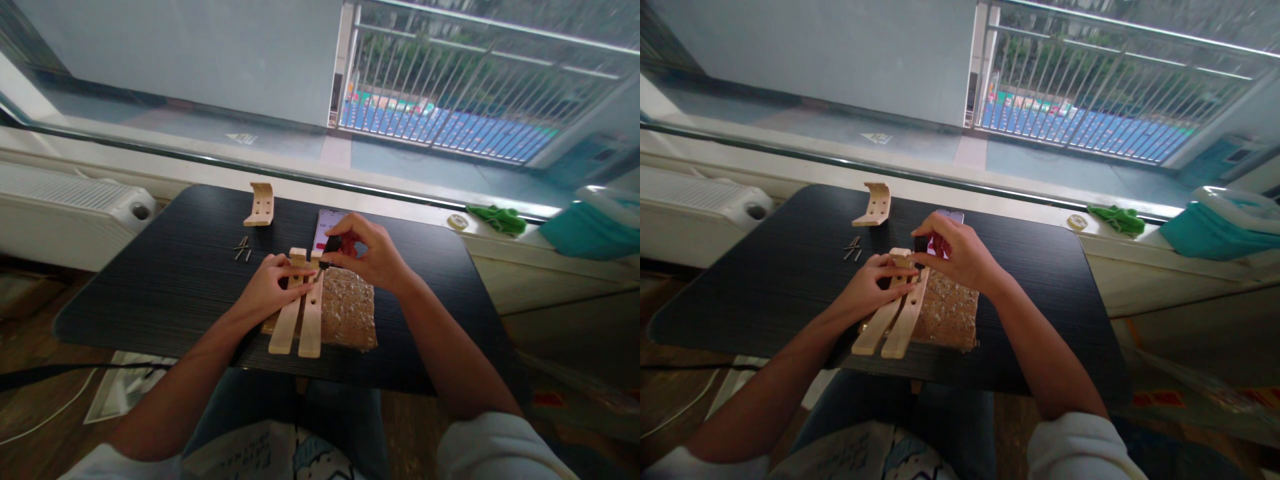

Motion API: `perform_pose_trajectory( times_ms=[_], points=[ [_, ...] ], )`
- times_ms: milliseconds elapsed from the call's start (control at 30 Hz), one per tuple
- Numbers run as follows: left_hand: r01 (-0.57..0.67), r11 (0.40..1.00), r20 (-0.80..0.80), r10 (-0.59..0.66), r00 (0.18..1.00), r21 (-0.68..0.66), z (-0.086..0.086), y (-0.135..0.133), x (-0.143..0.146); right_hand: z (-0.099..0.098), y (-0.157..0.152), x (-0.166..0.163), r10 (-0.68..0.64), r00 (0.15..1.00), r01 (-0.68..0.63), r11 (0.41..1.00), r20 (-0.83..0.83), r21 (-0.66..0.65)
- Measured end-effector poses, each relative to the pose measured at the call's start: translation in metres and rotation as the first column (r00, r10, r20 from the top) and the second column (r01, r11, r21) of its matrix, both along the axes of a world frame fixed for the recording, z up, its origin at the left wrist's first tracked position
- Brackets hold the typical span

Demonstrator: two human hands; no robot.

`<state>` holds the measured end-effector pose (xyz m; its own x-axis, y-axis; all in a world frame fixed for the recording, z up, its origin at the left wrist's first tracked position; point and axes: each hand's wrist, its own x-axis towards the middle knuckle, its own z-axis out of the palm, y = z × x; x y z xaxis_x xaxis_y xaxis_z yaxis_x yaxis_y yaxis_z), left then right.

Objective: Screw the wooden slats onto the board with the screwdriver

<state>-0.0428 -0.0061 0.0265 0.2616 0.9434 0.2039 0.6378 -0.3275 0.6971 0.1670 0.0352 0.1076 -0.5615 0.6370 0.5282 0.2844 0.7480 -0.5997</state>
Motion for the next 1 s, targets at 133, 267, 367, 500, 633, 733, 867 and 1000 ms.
perform_pose_trajectory(
  times_ms=[133,267,367,500,633,733,867,1000],
  points=[
    [0.005,1.0,0.011,-0.006,1.0,0.013,-0.0002,0.0003,0.0,-0.0012,0.0005,-0.0004,-0.009,1.0,0.009,1.0,-0.009,0.008],
    [0.004,1.0,0.018,-0.005,1.0,0.01,-0.0002,-0.0001,0.0002,-0.002,0.0005,-0.0011,-0.005,1.0,0.006,1.0,-0.026,0.023],
    [0.006,1.0,0.011,-0.006,1.0,0.011,-0.0005,-0.0003,-0.0002,-0.0027,0.0003,-0.0017,-0.02,1.0,0.02,1.0,-0.019,0.015],
    [0.012,1.0,0.007,-0.012,1.0,0.027,-0.001,0.0001,-0.0005,-0.0033,-0.0001,-0.0024,-0.021,0.999,0.021,1.0,-0.024,0.014],
    [0.014,0.999,0.014,-0.015,1.0,0.031,-0.0006,0.0005,0.0,-0.0031,-0.0007,-0.0036,-0.031,0.999,0.031,0.999,-0.027,0.021],
    [0.012,1.0,0.015,-0.012,1.0,0.026,-0.0003,0.0005,0.0002,-0.003,-0.0011,-0.0047,-0.041,0.999,0.042,0.999,-0.029,0.023],
    [0.008,1.0,0.011,-0.009,1.0,0.022,-0.0005,0.0001,0.0002,-0.0036,-0.0019,-0.0055,-0.051,0.998,0.052,0.998,-0.034,0.021],
    [0.007,1.0,0.016,-0.008,1.0,0.023,-0.0004,-0.0005,0.0004,-0.0046,-0.0023,-0.006,-0.054,0.998,0.056,0.998,-0.042,0.039]
  ],
)
